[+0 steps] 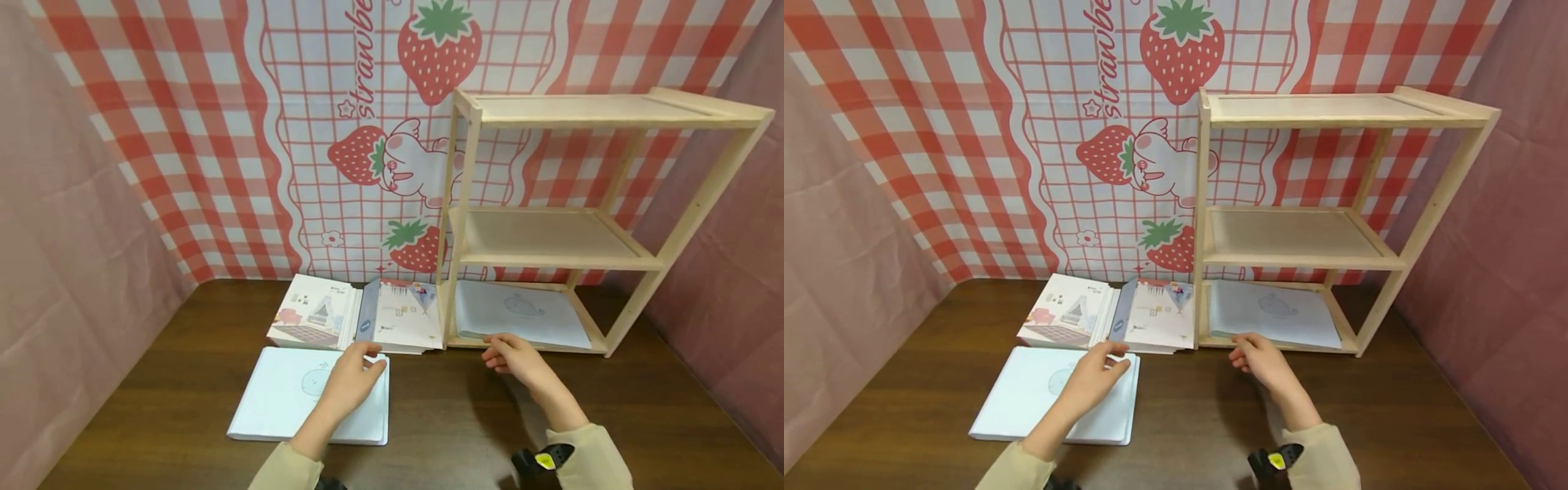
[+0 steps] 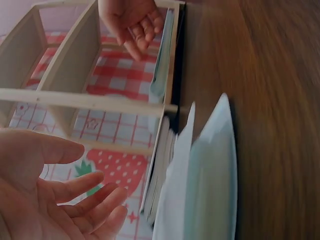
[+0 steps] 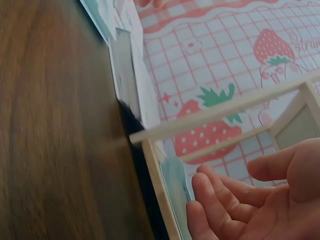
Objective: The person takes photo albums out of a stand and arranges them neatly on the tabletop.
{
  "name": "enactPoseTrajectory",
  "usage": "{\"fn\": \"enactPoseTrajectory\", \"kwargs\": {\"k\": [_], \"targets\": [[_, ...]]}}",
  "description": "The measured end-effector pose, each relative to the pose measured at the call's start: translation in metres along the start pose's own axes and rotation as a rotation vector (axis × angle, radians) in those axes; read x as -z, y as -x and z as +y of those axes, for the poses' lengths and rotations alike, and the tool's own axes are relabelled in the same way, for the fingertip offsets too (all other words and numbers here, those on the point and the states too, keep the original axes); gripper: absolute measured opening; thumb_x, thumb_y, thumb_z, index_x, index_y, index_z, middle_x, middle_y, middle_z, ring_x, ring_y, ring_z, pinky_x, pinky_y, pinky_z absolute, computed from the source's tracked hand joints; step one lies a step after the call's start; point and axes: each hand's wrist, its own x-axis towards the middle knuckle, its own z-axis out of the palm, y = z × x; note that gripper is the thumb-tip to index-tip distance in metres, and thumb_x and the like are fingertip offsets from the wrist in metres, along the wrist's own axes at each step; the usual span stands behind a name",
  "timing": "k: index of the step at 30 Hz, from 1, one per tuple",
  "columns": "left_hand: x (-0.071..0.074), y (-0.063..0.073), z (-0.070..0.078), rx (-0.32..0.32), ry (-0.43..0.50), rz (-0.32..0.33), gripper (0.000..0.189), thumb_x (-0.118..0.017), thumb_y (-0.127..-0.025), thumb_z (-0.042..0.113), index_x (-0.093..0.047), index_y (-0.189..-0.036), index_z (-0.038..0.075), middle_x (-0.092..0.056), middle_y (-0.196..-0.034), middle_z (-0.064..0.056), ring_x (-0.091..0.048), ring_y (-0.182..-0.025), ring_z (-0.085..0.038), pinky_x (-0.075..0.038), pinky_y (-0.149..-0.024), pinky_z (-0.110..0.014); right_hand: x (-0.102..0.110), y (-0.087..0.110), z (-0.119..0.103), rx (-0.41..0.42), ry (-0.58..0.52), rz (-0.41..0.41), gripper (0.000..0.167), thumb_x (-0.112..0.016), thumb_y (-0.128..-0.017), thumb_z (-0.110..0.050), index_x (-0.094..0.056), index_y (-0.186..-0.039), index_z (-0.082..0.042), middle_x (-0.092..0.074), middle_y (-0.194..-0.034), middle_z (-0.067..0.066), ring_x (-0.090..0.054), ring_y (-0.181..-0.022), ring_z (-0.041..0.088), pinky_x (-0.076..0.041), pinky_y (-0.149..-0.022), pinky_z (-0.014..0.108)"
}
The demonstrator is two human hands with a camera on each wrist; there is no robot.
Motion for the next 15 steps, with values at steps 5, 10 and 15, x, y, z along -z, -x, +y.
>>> {"fn": "enactPoseTrajectory", "kwargs": {"k": [5,10,15], "targets": [[-0.017,-0.002,0.012,-0.027,-0.018,-0.037,0.031,-0.058,-0.084,0.018,-0.059,-0.110,0.001,-0.060,-0.101,-0.014,-0.060,-0.088,-0.025,-0.047,-0.072,-0.035,0.011,0.001,0.004,-0.009,0.011,0.034,0.042,-0.036,-0.098,-0.019,-0.043,-0.124,0.014,-0.061,-0.093,0.011,-0.058,-0.080,0.011,-0.048,-0.073,0.026],[-0.034,-0.003,0.022,-0.048,-0.065,-0.057,0.031,-0.057,-0.085,0.018,-0.058,-0.110,0.000,-0.058,-0.099,-0.013,-0.057,-0.092,-0.027,-0.046,-0.078,-0.041,0.018,0.002,0.007,-0.014,0.004,0.071,0.042,-0.037,-0.098,-0.019,-0.044,-0.123,0.014,-0.062,-0.094,0.010,-0.058,-0.083,0.011,-0.048,-0.073,0.026],[-0.044,-0.006,0.026,-0.033,-0.053,-0.070,0.036,-0.057,-0.085,0.019,-0.055,-0.115,0.000,-0.059,-0.100,-0.012,-0.057,-0.090,-0.025,-0.045,-0.077,-0.041,0.022,0.004,0.008,-0.022,-0.005,0.094,0.043,-0.037,-0.098,-0.019,-0.044,-0.123,0.014,-0.062,-0.096,0.006,-0.057,-0.083,0.007,-0.048,-0.073,0.023]]}}
